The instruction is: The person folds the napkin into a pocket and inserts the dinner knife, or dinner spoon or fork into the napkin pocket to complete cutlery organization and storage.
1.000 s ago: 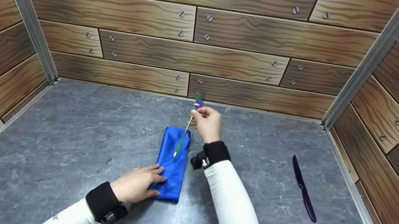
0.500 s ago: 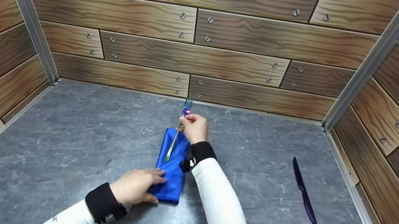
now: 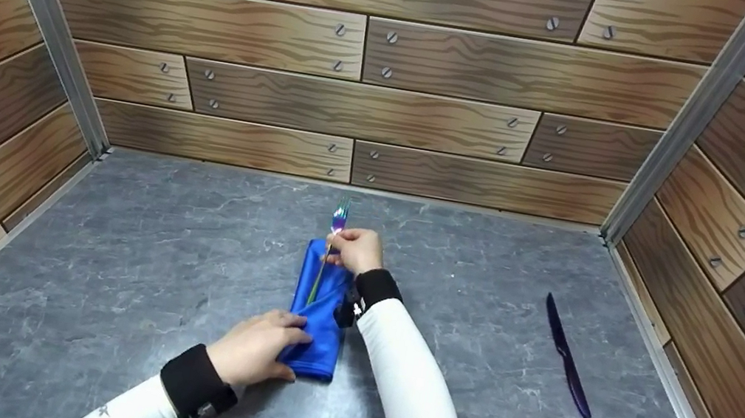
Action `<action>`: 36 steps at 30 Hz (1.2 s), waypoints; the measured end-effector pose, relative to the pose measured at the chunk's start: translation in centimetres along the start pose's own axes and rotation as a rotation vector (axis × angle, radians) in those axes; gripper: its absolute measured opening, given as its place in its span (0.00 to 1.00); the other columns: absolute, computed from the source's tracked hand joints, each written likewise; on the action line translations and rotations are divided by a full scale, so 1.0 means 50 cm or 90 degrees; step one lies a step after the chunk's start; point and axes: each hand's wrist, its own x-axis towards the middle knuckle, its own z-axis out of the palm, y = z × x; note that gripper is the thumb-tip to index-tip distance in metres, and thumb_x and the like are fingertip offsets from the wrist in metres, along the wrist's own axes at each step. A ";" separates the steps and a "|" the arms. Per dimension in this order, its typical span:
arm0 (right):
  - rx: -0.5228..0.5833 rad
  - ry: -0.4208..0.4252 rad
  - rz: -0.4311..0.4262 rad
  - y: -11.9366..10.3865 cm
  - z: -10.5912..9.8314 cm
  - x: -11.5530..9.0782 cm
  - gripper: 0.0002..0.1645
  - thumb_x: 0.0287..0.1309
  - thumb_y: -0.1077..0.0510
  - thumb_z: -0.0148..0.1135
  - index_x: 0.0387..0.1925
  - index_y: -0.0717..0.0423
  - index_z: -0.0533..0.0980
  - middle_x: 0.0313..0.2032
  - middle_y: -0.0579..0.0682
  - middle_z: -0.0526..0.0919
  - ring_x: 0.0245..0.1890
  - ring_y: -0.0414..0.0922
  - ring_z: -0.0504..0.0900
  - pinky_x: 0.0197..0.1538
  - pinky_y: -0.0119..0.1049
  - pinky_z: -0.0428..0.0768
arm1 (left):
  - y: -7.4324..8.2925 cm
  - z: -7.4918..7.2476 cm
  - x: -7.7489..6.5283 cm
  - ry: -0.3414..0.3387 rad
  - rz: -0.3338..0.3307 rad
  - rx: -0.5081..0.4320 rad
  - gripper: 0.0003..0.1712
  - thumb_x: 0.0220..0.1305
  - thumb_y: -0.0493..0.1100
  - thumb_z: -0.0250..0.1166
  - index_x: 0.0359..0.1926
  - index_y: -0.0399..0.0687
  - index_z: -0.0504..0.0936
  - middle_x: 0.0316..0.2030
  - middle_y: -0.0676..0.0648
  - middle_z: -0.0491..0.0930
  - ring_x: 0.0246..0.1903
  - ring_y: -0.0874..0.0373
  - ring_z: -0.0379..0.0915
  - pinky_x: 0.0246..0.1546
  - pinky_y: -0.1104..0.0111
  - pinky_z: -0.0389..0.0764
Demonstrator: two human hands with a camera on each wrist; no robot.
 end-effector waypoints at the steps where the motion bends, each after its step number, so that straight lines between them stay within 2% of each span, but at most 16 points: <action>1: 0.004 -0.006 0.008 0.002 0.001 -0.001 0.15 0.84 0.68 0.66 0.59 0.80 0.84 0.32 0.46 0.90 0.23 0.32 0.90 0.29 0.20 0.84 | 0.000 0.000 0.000 0.006 -0.001 0.000 0.34 0.57 0.64 0.91 0.61 0.59 0.95 0.63 0.47 0.91 0.63 0.49 0.87 0.55 0.53 0.94; 5: -0.005 -0.019 0.024 0.009 0.000 -0.005 0.12 0.82 0.67 0.68 0.55 0.76 0.86 0.28 0.42 0.88 0.23 0.32 0.88 0.29 0.20 0.82 | 0.002 0.003 -0.001 0.030 -0.007 -0.003 0.33 0.54 0.65 0.92 0.59 0.61 0.95 0.57 0.49 0.88 0.55 0.51 0.82 0.50 0.57 0.92; 10: -0.134 -0.011 0.024 0.020 -0.005 -0.009 0.13 0.78 0.61 0.75 0.51 0.70 0.91 0.21 0.36 0.80 0.21 0.31 0.74 0.26 0.22 0.69 | 0.004 0.002 -0.004 0.059 -0.008 -0.002 0.34 0.50 0.63 0.94 0.57 0.64 0.95 0.54 0.50 0.84 0.52 0.53 0.76 0.47 0.61 0.90; 12: -0.162 -0.026 0.038 0.023 -0.007 -0.013 0.13 0.78 0.59 0.76 0.51 0.67 0.92 0.20 0.35 0.78 0.19 0.31 0.70 0.24 0.22 0.64 | 0.007 -0.002 -0.005 0.060 -0.009 -0.011 0.35 0.49 0.62 0.95 0.58 0.62 0.94 0.55 0.48 0.83 0.53 0.52 0.76 0.47 0.60 0.91; 13: -0.162 -0.039 0.047 0.025 -0.008 -0.015 0.13 0.77 0.59 0.76 0.51 0.67 0.92 0.19 0.35 0.78 0.18 0.30 0.69 0.23 0.22 0.63 | 0.009 -0.005 -0.006 0.061 -0.009 -0.017 0.36 0.49 0.61 0.95 0.58 0.61 0.94 0.55 0.48 0.83 0.53 0.51 0.76 0.47 0.59 0.91; 14: -0.154 -0.052 0.056 0.027 -0.008 -0.017 0.12 0.77 0.60 0.76 0.51 0.66 0.92 0.19 0.35 0.78 0.17 0.30 0.68 0.22 0.21 0.62 | 0.016 -0.021 -0.010 0.060 -0.007 -0.018 0.37 0.48 0.59 0.96 0.59 0.59 0.94 0.56 0.47 0.83 0.54 0.50 0.76 0.49 0.58 0.92; 20: -0.089 -0.119 0.109 0.033 -0.006 -0.031 0.03 0.76 0.65 0.75 0.44 0.61 0.92 0.20 0.35 0.84 0.14 0.25 0.70 0.19 0.17 0.63 | 0.030 -0.054 -0.016 0.058 -0.005 -0.037 0.38 0.49 0.56 0.96 0.60 0.54 0.93 0.58 0.43 0.82 0.54 0.48 0.78 0.51 0.54 0.93; 21: -0.089 -0.126 0.117 0.034 -0.005 -0.033 0.03 0.76 0.65 0.75 0.44 0.61 0.92 0.21 0.36 0.86 0.13 0.25 0.70 0.19 0.17 0.63 | 0.024 -0.041 -0.012 0.055 -0.008 -0.045 0.38 0.50 0.56 0.96 0.60 0.55 0.93 0.57 0.43 0.82 0.53 0.49 0.79 0.50 0.54 0.93; 24: -0.095 -0.147 0.135 0.037 -0.004 -0.037 0.04 0.77 0.66 0.74 0.44 0.61 0.92 0.22 0.37 0.89 0.13 0.24 0.70 0.19 0.17 0.64 | 0.022 -0.035 -0.010 0.039 -0.015 -0.040 0.38 0.50 0.57 0.96 0.61 0.55 0.92 0.58 0.43 0.81 0.53 0.49 0.80 0.52 0.53 0.93; 26: -0.100 -0.153 0.144 0.037 -0.003 -0.040 0.04 0.76 0.66 0.74 0.42 0.60 0.92 0.21 0.38 0.89 0.13 0.24 0.70 0.20 0.16 0.65 | 0.012 -0.013 -0.005 0.038 -0.019 -0.036 0.38 0.51 0.59 0.95 0.61 0.57 0.92 0.58 0.44 0.81 0.53 0.50 0.81 0.52 0.55 0.94; 31: -0.130 -0.153 0.149 0.034 0.000 -0.046 0.08 0.74 0.68 0.76 0.36 0.56 0.89 0.20 0.38 0.88 0.12 0.25 0.70 0.20 0.16 0.67 | 0.006 0.000 -0.003 0.047 -0.018 -0.003 0.39 0.49 0.64 0.95 0.59 0.59 0.91 0.56 0.46 0.80 0.51 0.52 0.81 0.49 0.58 0.93; 34: -0.163 -0.136 0.146 0.032 0.004 -0.046 0.06 0.72 0.68 0.78 0.39 0.57 0.87 0.20 0.39 0.85 0.12 0.25 0.70 0.20 0.17 0.67 | 0.004 0.005 -0.002 0.052 -0.019 0.006 0.38 0.49 0.65 0.95 0.58 0.59 0.91 0.55 0.46 0.80 0.51 0.52 0.81 0.47 0.59 0.92; 36: -0.183 -0.120 0.146 0.030 0.006 -0.047 0.09 0.71 0.68 0.79 0.43 0.58 0.83 0.21 0.39 0.82 0.12 0.26 0.69 0.20 0.17 0.67 | 0.004 0.005 -0.002 0.050 -0.021 0.004 0.38 0.50 0.64 0.95 0.57 0.59 0.90 0.56 0.45 0.81 0.51 0.51 0.82 0.46 0.59 0.92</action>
